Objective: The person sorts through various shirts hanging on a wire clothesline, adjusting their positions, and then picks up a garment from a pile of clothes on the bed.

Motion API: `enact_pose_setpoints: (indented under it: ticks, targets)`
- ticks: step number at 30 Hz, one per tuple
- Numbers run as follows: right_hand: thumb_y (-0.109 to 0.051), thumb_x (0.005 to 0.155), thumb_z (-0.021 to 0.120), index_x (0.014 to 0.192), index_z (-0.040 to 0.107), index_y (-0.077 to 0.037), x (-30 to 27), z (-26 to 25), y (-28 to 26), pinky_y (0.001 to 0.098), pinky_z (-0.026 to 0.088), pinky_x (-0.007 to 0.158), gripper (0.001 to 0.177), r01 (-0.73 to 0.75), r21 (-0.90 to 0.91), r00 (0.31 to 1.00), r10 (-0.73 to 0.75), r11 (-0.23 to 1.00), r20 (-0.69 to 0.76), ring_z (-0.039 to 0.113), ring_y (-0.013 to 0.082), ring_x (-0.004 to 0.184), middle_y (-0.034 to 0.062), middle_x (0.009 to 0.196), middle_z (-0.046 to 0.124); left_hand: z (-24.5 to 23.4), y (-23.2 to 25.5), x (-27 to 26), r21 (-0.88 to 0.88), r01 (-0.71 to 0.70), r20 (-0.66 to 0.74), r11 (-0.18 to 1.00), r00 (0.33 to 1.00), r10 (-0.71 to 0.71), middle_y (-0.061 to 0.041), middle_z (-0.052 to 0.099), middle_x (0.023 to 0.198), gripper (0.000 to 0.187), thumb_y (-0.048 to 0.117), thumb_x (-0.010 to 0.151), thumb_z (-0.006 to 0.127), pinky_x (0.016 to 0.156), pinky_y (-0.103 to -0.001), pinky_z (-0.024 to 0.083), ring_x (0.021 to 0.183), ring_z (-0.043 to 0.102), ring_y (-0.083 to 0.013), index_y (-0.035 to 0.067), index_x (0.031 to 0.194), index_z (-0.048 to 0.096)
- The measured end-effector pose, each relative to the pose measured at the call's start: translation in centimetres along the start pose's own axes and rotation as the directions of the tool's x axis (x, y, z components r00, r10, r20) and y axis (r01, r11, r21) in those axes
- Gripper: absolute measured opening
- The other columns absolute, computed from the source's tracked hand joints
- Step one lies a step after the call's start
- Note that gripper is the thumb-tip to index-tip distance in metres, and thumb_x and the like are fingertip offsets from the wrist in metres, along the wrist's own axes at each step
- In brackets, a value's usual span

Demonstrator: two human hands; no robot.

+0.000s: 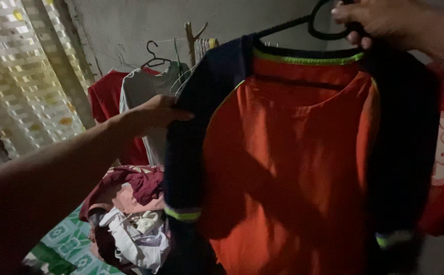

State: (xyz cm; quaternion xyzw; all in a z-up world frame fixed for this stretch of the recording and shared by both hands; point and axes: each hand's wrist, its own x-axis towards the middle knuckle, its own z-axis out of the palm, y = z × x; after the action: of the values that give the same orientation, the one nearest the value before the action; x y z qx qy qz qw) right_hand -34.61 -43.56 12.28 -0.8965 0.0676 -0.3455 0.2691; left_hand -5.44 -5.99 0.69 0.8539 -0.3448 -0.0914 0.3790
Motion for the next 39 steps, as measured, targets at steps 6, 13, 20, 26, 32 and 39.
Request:
enact_pose_setpoints:
  ticks: [6,13,20,26,32,39]
  targets:
    - [-0.027,0.111,0.055,0.110,0.056,-0.007,-1.0,-0.9,-0.9,0.0206,0.046,0.051,0.020,0.012,0.010,1.000,-0.012,1.000,0.010,0.053,0.0085,0.061,0.0014,0.083,0.053,0.3,2.7,2.4,0.615,0.067,-0.005,0.786,0.997,-0.081,-0.021,0.076,0.110,0.057,0.047,0.092,0.075,0.089,-0.044,0.060,0.101,0.072,-0.0334,0.007,0.133,0.070]
    - [-0.026,0.112,0.056,0.123,0.058,-0.002,-2.4,-0.5,-1.1,0.0228,0.046,0.050,0.027,-0.033,-0.007,0.998,0.034,0.999,0.052,0.053,0.0119,0.059,0.0083,0.083,0.057,0.7,11.3,0.0,0.106,-0.396,-0.022,0.912,0.916,0.400,-0.012,0.064,0.138,0.073,0.036,0.082,0.080,0.098,-0.043,0.058,0.123,0.064,-0.0271,0.015,0.145,0.051]
    - [-0.027,0.109,0.057,0.140,0.061,-0.002,-3.7,2.4,-0.2,0.0250,0.045,0.046,0.040,-0.154,-0.046,0.972,0.160,0.987,0.172,0.052,0.0150,0.056,0.0156,0.083,0.063,3.4,12.2,2.9,0.650,-0.247,0.057,0.718,0.959,0.278,-0.013,0.073,0.111,0.043,0.039,0.100,0.058,0.081,-0.044,0.062,0.094,0.071,-0.0321,0.017,0.137,0.064]
    - [-0.028,0.102,0.058,0.158,0.034,-0.003,-4.8,2.5,-0.7,0.0215,0.046,0.047,0.065,-0.147,-0.049,0.988,0.149,0.988,0.051,0.056,0.0099,0.061,0.0129,0.092,0.068,4.8,10.5,2.6,0.503,-0.457,0.154,0.733,0.882,0.444,-0.010,0.075,0.110,0.042,0.033,0.089,0.074,0.073,-0.036,0.059,0.093,0.071,-0.0210,0.009,0.123,0.070]
    - [-0.029,0.102,0.059,0.157,0.032,0.001,-3.0,2.7,-1.6,0.0187,0.047,0.047,0.068,-0.058,0.046,0.998,0.057,0.997,0.025,0.058,0.0058,0.062,0.0085,0.104,0.068,5.5,16.0,0.3,0.371,-0.485,0.047,0.792,0.861,0.506,-0.010,0.071,0.121,0.050,0.040,0.090,0.074,0.081,-0.039,0.063,0.100,0.073,-0.0236,0.015,0.132,0.062]
    - [-0.030,0.107,0.058,0.140,0.055,0.007,-1.7,2.5,-2.3,0.0165,0.046,0.045,0.049,0.057,0.077,0.995,-0.063,0.995,0.083,0.059,0.0047,0.060,0.0133,0.108,0.069,6.9,16.5,3.2,0.443,-0.585,-0.055,0.679,0.738,0.672,-0.007,0.074,0.119,0.036,0.037,0.098,0.063,0.086,-0.035,0.061,0.102,0.073,-0.0200,0.015,0.126,0.069]
